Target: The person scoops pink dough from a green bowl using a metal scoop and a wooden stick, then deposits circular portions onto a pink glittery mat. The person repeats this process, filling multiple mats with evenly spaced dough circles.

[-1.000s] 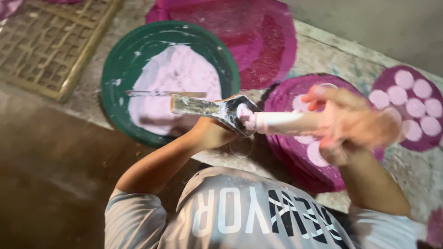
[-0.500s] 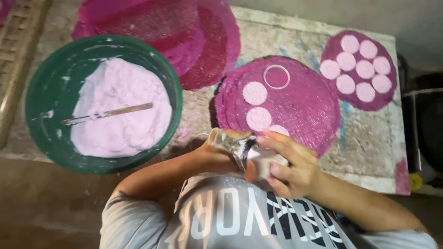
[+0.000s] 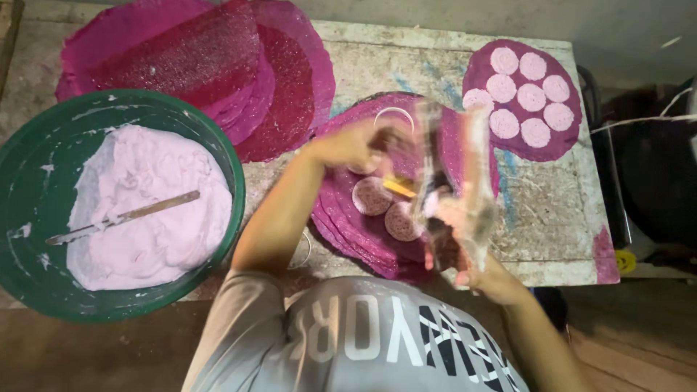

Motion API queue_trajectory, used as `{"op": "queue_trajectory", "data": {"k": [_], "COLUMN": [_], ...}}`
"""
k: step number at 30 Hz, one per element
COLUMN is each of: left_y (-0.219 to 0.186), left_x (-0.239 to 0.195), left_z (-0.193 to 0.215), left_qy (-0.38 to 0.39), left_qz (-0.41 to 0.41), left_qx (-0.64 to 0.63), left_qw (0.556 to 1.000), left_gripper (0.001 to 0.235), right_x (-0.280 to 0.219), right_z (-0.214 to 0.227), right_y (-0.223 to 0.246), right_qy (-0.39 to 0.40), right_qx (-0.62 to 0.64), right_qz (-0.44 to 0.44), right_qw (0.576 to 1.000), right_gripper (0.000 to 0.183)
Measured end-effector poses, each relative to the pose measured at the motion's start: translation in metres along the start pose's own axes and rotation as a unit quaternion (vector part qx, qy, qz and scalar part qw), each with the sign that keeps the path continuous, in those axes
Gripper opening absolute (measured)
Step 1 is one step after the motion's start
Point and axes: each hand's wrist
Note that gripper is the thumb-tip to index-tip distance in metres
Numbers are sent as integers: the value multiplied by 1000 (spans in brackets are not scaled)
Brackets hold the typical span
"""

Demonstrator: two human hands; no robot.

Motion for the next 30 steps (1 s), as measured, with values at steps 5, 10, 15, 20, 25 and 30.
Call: {"op": "queue_trajectory", "data": {"k": [5, 10, 15, 20, 25, 30], "left_y": [127, 187, 194, 162, 95, 74], "left_x": [11, -26, -104, -143, -134, -130], "left_z": [97, 86, -16, -63, -74, -87], "left_qy": [-447, -522, -603, -635, -424, -284], "left_qz": [215, 304, 147, 114, 24, 6], "left_qx": [152, -45, -139, -49, 403, 465], "left_qw": [855, 795, 772, 763, 811, 839], "left_gripper": [49, 48, 44, 57, 108, 129], "right_x": [-24, -21, -2, 10, 17, 3], "right_z": [-8, -16, -18, -28, -36, -37], "right_y": [-17, -18, -22, -18, -13, -18], "right_qy": [-130, -151, -127, -93, -84, -99], "right_qx": [102, 175, 204, 234, 249, 247], "right_qz": [98, 120, 102, 94, 102, 100], "right_qw": [981, 966, 965, 963, 960, 959], "right_gripper": [103, 101, 102, 98, 97, 97]}}
Point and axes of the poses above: each hand's wrist, its own x-axis towards the middle knuckle, its own z-axis out of the back of the hand, y = z × x, and after that the axes turned 11 degrees about -y, right-handed
